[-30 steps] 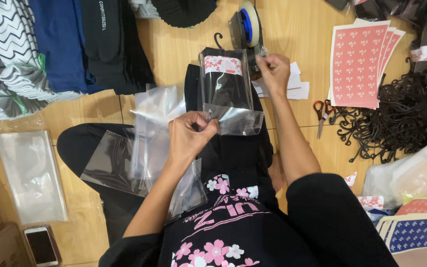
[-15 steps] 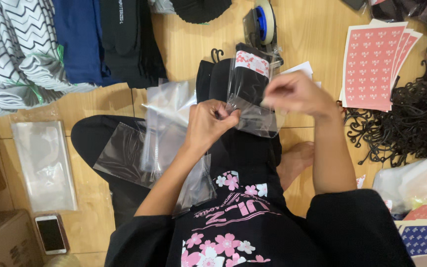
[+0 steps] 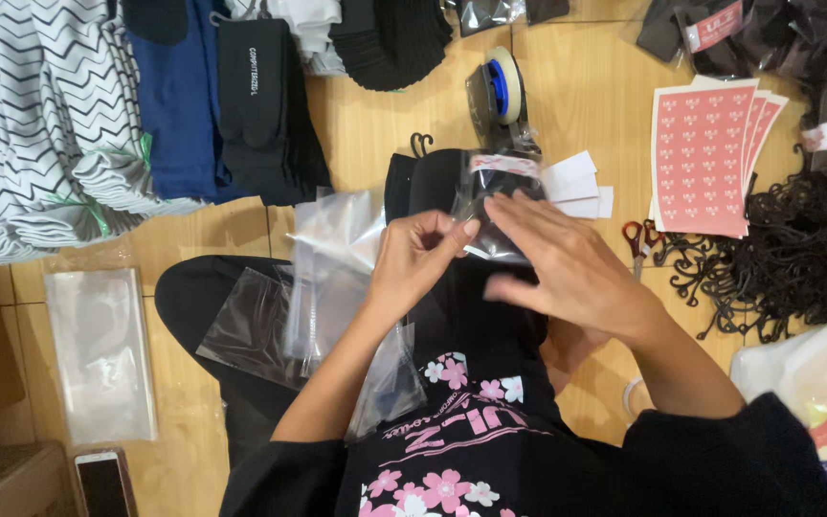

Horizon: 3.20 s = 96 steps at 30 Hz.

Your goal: The person labels pairs of black socks and places them into clear plastic bags by hand while sitting on the floor.

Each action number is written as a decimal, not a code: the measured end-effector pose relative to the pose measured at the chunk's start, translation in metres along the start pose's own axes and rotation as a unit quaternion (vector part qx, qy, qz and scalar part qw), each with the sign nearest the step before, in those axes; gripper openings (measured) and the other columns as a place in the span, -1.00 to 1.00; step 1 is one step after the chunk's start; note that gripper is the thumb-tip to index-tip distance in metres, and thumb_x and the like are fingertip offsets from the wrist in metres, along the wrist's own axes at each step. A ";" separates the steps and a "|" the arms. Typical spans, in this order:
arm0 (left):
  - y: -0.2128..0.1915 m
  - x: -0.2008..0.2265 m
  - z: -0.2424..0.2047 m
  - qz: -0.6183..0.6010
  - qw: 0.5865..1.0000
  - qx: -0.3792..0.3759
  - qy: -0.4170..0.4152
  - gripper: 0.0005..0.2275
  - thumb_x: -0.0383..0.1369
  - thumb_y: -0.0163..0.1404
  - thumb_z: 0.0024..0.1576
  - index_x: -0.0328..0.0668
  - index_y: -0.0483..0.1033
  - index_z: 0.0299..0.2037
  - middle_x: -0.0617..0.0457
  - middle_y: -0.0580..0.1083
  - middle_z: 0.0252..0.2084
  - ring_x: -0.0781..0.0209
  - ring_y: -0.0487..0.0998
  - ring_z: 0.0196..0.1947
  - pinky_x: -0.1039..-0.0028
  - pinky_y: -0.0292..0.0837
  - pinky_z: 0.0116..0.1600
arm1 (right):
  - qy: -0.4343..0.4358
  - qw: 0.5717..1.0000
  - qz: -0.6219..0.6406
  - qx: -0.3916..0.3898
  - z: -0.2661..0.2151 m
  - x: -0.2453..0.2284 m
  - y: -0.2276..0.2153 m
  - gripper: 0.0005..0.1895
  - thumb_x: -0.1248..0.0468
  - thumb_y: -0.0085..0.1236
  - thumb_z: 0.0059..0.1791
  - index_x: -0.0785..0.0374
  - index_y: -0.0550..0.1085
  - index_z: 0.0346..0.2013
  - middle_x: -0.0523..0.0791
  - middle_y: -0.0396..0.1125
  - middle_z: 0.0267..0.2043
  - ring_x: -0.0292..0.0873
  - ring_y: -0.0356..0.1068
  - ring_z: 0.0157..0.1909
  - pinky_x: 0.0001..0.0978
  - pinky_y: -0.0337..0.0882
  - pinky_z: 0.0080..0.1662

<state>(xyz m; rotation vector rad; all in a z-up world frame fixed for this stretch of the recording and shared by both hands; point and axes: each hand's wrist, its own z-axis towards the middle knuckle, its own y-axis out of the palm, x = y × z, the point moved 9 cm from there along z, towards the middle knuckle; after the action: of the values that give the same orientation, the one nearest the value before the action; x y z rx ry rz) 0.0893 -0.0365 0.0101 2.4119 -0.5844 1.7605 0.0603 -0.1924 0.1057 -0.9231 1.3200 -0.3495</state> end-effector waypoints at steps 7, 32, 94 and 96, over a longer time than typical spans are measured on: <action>-0.002 0.013 -0.009 0.063 0.996 0.001 0.055 -0.31 -0.04 -0.03 0.23 -0.13 -0.04 0.49 -0.27 0.41 0.24 -0.16 0.44 0.20 0.17 0.31 0.13 | 0.276 0.933 -0.074 0.218 -0.001 0.245 -0.088 -0.73 0.27 0.05 0.21 0.18 0.52 -0.38 -0.25 0.29 -0.43 -0.33 0.28 -0.30 -0.33 0.24 -0.33; 0.012 -0.086 0.042 0.076 0.994 0.038 0.068 -0.74 -0.28 0.34 0.00 -0.08 0.67 -0.13 0.00 0.61 -0.38 0.11 0.69 -0.38 0.37 0.58 -0.24 | 0.145 0.940 -0.304 0.051 -0.037 0.375 0.110 -0.68 0.24 0.17 0.05 -0.26 0.58 0.05 -0.19 0.40 -0.21 -0.05 0.41 0.01 0.05 0.15 0.24; 0.049 -0.035 0.048 0.382 0.899 -0.031 0.211 -0.89 -0.31 0.06 0.14 0.00 0.54 -0.44 0.10 0.40 -0.41 0.07 0.50 -0.35 0.37 0.43 -0.35 | 0.367 0.809 0.217 0.405 -0.025 0.358 0.142 -0.77 0.16 0.32 -0.15 0.24 0.60 -0.31 -0.02 0.46 -0.37 -0.04 0.55 -0.34 -0.27 0.54 -0.27; 0.052 -0.039 0.050 0.381 0.900 -0.038 0.210 -0.87 -0.30 0.06 0.13 0.00 0.53 -0.46 0.10 0.39 -0.42 0.06 0.50 -0.35 0.35 0.43 -0.36 | 0.387 0.837 0.091 0.377 -0.041 0.355 0.141 -0.86 0.13 0.26 -0.16 0.09 0.64 -0.44 -0.09 0.51 -0.46 -0.05 0.56 -0.32 -0.24 0.46 -0.29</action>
<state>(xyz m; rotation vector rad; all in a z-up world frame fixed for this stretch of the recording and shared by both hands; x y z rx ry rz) 0.1056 -0.0896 -0.0504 1.7392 -1.6387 2.3517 0.0766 -0.3681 -0.2360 0.0624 1.7667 -1.0804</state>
